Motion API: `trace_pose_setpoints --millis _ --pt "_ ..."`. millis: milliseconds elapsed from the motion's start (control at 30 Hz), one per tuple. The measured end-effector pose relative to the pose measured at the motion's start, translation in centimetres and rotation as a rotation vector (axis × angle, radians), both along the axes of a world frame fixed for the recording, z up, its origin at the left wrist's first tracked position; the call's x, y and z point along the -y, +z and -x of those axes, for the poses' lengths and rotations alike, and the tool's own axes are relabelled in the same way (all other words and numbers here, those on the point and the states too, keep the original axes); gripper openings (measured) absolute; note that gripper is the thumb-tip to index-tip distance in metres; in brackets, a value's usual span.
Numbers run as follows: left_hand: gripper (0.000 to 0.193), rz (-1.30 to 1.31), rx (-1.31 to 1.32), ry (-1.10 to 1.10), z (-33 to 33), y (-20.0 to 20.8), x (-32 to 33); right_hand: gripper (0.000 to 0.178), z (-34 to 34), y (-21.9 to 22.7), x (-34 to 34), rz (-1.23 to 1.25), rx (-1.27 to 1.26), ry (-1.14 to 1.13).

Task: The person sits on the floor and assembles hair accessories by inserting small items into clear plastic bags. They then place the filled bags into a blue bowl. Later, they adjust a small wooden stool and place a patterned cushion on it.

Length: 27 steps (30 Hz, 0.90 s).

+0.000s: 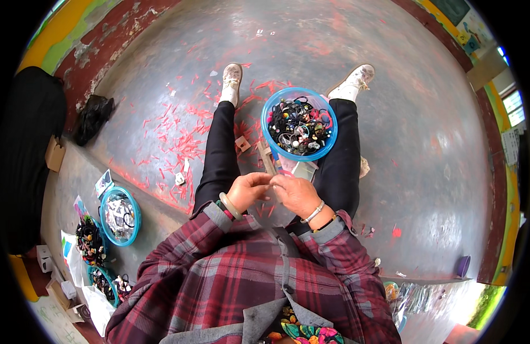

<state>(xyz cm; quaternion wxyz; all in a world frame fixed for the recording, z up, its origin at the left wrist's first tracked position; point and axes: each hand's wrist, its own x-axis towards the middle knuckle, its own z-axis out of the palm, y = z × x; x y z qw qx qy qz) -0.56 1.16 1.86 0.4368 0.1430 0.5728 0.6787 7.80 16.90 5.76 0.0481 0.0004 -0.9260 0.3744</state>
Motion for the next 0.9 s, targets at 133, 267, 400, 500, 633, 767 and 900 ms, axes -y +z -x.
trace_pose_setpoints --millis 133,267,400,500,633,767,900 --pt "0.024 -0.037 0.125 0.065 0.1 -0.8 0.5 0.012 0.6 -0.1 0.0 -0.011 -0.054 0.023" --pt "0.024 -0.055 0.151 0.109 0.2 -1.9 0.6 0.013 0.7 -0.8 -0.3 -0.053 -0.149 0.007" --pt "0.027 -0.095 0.081 0.146 -0.3 -1.3 0.2 0.02 0.6 -0.6 0.3 -0.149 -0.065 -0.044" --pt "0.029 -0.013 0.057 0.142 -0.4 -1.0 0.0 0.023 0.6 -0.2 1.2 -0.225 -0.008 0.018" --pt "0.024 0.062 0.07 0.186 -0.3 -0.6 -0.1 0.041 0.4 -0.4 2.0 -0.222 -0.173 0.055" --pt "0.021 0.039 0.113 0.255 -0.2 -1.1 0.0 0.062 0.2 -0.5 2.7 -0.229 -0.192 0.091" --pt "0.019 0.031 0.121 0.285 -0.1 -2.2 0.2 0.064 0.1 -1.3 2.7 -0.231 -0.209 0.123"
